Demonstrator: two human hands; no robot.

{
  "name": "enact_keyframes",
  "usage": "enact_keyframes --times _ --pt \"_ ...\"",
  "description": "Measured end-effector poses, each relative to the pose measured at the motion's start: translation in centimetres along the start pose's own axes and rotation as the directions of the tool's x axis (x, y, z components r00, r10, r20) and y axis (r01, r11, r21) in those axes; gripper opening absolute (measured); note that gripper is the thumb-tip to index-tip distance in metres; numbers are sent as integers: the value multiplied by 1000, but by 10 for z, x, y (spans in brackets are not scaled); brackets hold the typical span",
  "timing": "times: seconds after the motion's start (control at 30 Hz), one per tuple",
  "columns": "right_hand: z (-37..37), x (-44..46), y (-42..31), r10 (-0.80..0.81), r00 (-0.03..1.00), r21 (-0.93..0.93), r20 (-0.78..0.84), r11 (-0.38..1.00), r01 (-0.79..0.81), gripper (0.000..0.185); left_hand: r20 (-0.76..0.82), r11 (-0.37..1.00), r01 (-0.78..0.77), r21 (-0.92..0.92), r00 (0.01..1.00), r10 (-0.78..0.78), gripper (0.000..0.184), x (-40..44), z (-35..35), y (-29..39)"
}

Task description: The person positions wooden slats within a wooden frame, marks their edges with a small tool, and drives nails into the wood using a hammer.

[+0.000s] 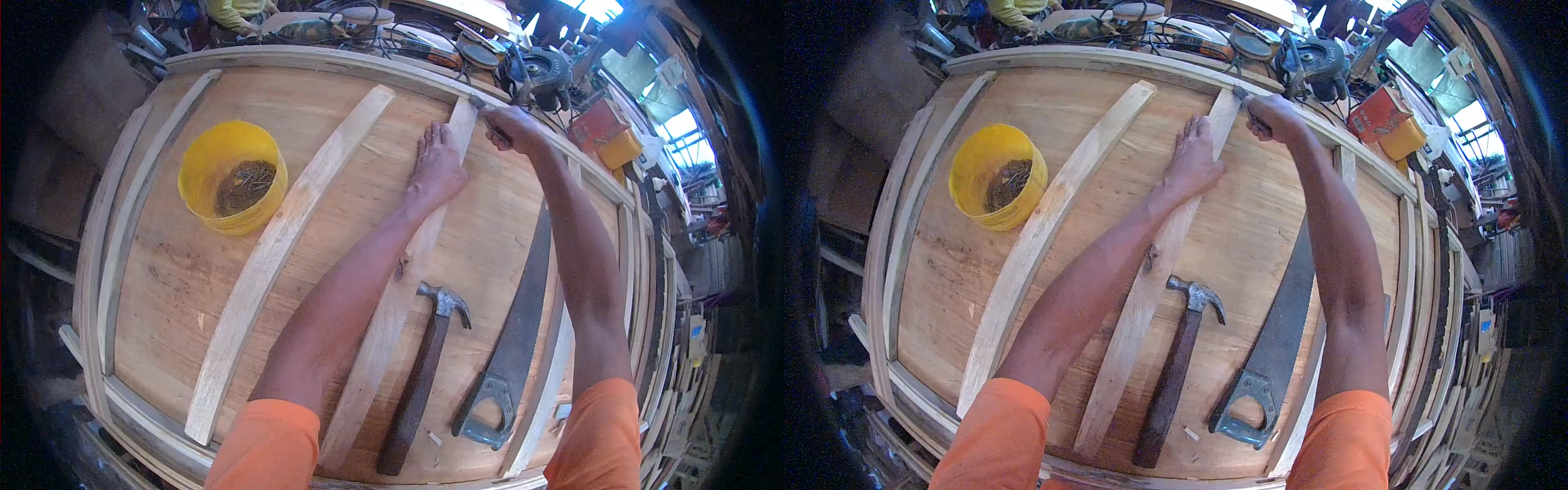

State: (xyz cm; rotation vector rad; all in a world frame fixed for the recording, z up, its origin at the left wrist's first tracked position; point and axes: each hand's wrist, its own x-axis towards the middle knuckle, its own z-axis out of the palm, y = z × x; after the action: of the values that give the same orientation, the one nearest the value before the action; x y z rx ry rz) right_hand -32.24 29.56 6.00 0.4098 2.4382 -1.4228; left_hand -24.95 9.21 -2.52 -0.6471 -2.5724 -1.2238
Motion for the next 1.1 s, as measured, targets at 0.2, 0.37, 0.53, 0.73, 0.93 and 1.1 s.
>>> enact_keyframes --times 0.2,0.37,0.53,0.73,0.93,1.1 --pt "19 -92 22 -700 714 -939 -25 262 224 22 121 995 -57 -78 990 66 65 25 24 -36" --pt "21 -296 58 -276 870 -605 -408 795 -32 40 42 951 -279 132 960 275 75 40 38 -64" --pt "15 -409 138 -108 822 -484 -559 848 -218 35 186 998 -61 27 981 55 85 38 15 -24" --pt "44 -428 158 -58 732 -453 -679 817 -356 23 -71 973 -229 36 970 231 73 8 -12 51" --pt "10 -409 187 -119 664 -511 -738 741 -435 22 87 903 -375 -210 912 400 54 -75 -95 167" --pt "-46 -425 207 -199 709 -566 -676 757 -327 31 361 888 -220 -404 854 376 49 -120 -149 213"
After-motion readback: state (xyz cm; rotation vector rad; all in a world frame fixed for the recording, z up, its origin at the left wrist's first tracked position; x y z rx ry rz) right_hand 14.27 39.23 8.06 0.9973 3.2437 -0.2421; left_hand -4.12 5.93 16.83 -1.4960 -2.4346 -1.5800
